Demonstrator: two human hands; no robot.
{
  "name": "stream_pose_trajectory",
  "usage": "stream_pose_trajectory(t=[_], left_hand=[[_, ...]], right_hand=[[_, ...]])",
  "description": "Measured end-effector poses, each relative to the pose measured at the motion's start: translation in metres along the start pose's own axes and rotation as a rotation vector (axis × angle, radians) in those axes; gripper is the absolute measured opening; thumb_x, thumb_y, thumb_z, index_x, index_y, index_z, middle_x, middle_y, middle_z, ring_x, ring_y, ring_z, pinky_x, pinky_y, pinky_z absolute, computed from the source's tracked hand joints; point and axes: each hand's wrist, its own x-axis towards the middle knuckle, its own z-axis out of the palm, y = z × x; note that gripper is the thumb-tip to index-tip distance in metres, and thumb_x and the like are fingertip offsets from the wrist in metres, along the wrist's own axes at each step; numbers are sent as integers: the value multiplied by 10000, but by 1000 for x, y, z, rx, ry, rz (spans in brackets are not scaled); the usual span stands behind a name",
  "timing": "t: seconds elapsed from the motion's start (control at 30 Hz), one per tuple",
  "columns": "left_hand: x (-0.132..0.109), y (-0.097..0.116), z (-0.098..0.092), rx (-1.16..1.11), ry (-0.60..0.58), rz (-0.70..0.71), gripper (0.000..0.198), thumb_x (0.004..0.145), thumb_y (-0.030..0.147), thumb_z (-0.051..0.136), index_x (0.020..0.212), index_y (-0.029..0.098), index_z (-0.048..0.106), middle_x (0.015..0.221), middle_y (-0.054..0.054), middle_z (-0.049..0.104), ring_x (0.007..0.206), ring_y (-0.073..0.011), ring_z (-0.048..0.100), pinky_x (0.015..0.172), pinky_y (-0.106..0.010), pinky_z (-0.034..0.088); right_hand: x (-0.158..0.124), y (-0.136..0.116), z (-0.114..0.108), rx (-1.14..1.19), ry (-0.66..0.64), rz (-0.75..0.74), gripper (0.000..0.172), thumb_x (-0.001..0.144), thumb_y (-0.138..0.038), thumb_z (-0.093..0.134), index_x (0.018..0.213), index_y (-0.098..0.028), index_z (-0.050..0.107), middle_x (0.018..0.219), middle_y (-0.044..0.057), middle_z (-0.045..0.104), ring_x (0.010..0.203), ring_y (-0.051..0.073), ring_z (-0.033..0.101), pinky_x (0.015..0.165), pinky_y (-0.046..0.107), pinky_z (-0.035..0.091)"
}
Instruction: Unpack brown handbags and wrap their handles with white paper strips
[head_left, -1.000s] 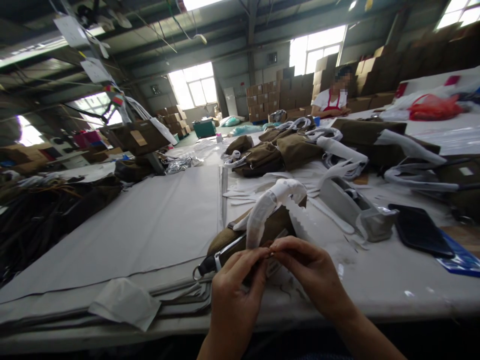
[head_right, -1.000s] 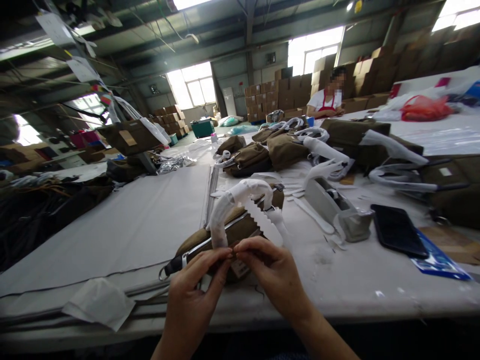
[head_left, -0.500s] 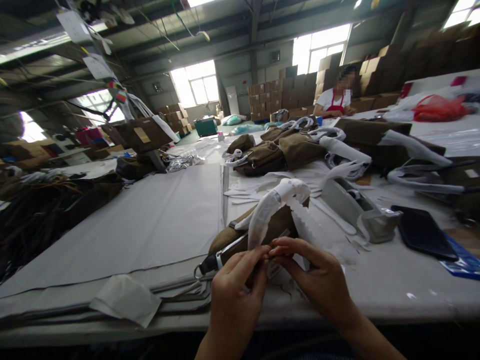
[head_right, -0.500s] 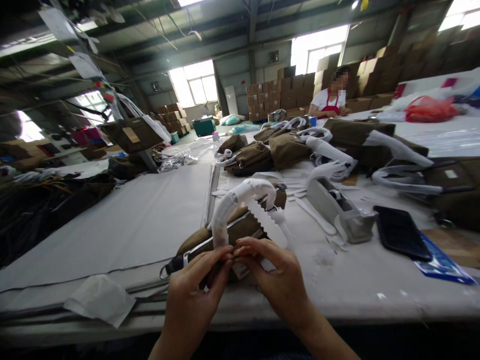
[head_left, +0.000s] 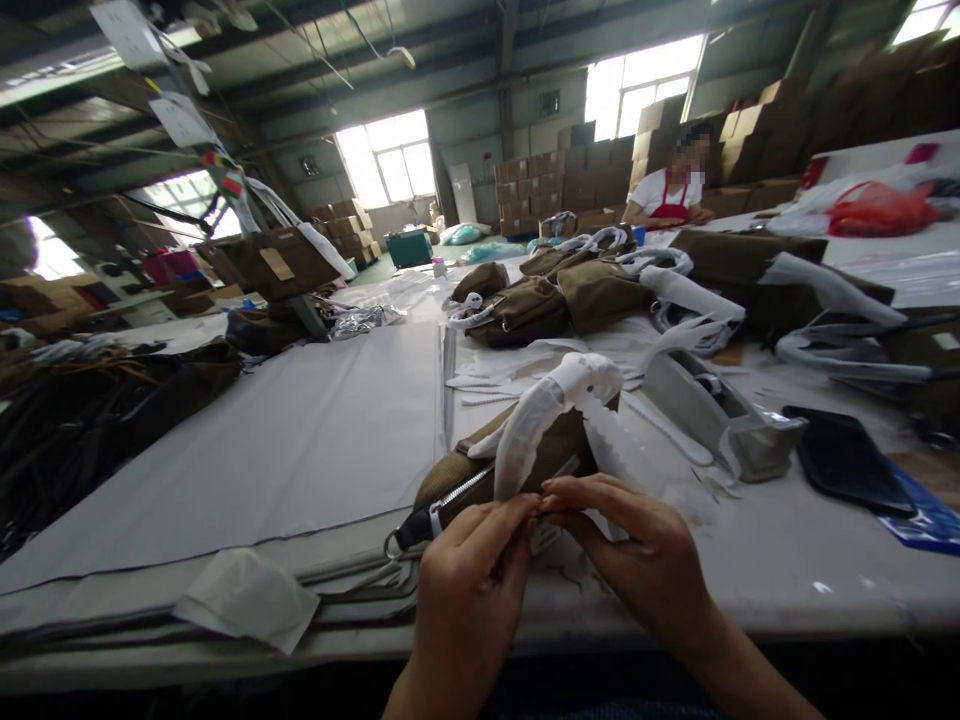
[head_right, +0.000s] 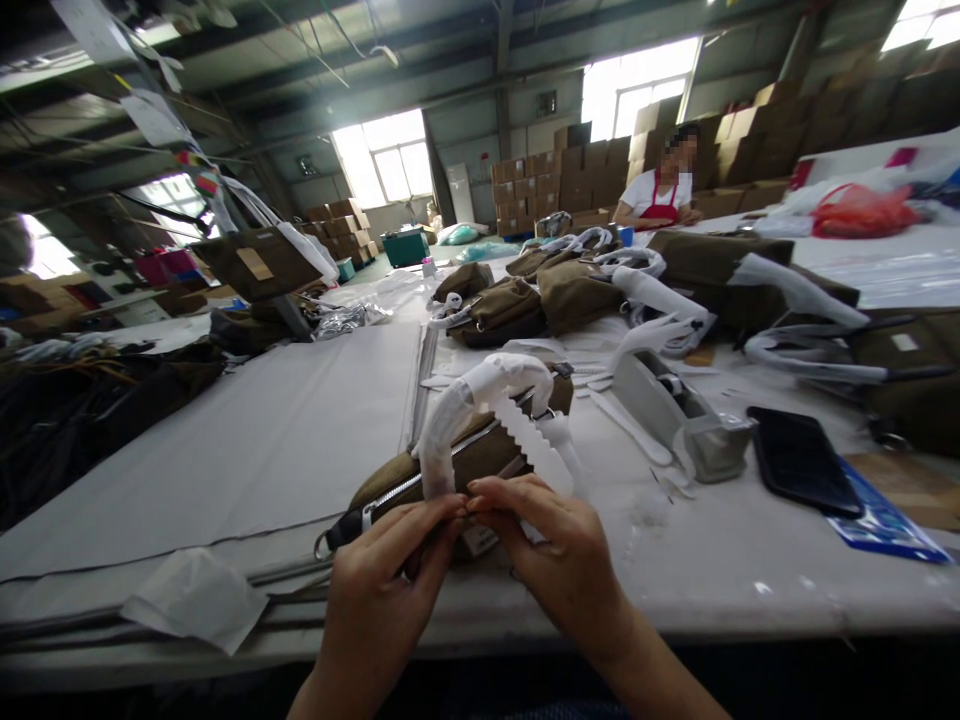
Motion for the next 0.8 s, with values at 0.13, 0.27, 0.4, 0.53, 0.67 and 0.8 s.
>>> stream_pose_trajectory(t=[0.13,0.27,0.4,0.53,0.67,0.8], left_hand=[[1,0,-1,-2,-17,-4,294,874,40,647,1089,226,721,995,-17,775,883,-134,738,818,-193,579],[2,0,2,-30,1,-19,278,859,27,641,1032,224,733,961,-10,782,856,-133,743,799,-191,580],[-2,-2,7,1,44,-50,250,844,37,644,993,218,731,903,-1,784,793,-135,743,751,-199,578],[-7,-4,10,-48,60,-142,201,846,80,653,960,228,727,884,15,777,759,-137,735,732,-214,582],[-10,-5,9,-114,62,-222,170,837,98,679,926,237,719,852,37,768,722,-119,721,689,-192,572],[-8,-5,8,-162,42,-264,156,851,132,690,956,246,707,873,38,769,761,-120,731,698,-183,570]], right_hand=[[2,-1,-2,-34,-36,-75,435,841,-21,698,1184,-288,688,973,-2,778,863,149,726,756,244,630],[3,-2,-2,-74,-30,-133,483,837,-13,693,1224,-303,676,970,-4,784,856,160,729,760,272,635],[2,-4,0,-116,-21,-125,404,845,-19,686,1162,-269,697,958,9,781,856,157,726,750,263,633],[1,-5,1,-167,-42,-186,410,843,-8,677,1170,-255,685,961,3,788,839,155,726,775,271,632],[2,-7,1,-156,-49,-208,403,841,-4,665,1161,-247,692,972,-1,791,832,155,729,777,273,634],[5,-11,0,-82,-10,-125,320,846,-43,689,1083,-255,730,920,2,790,792,152,736,721,248,638]])
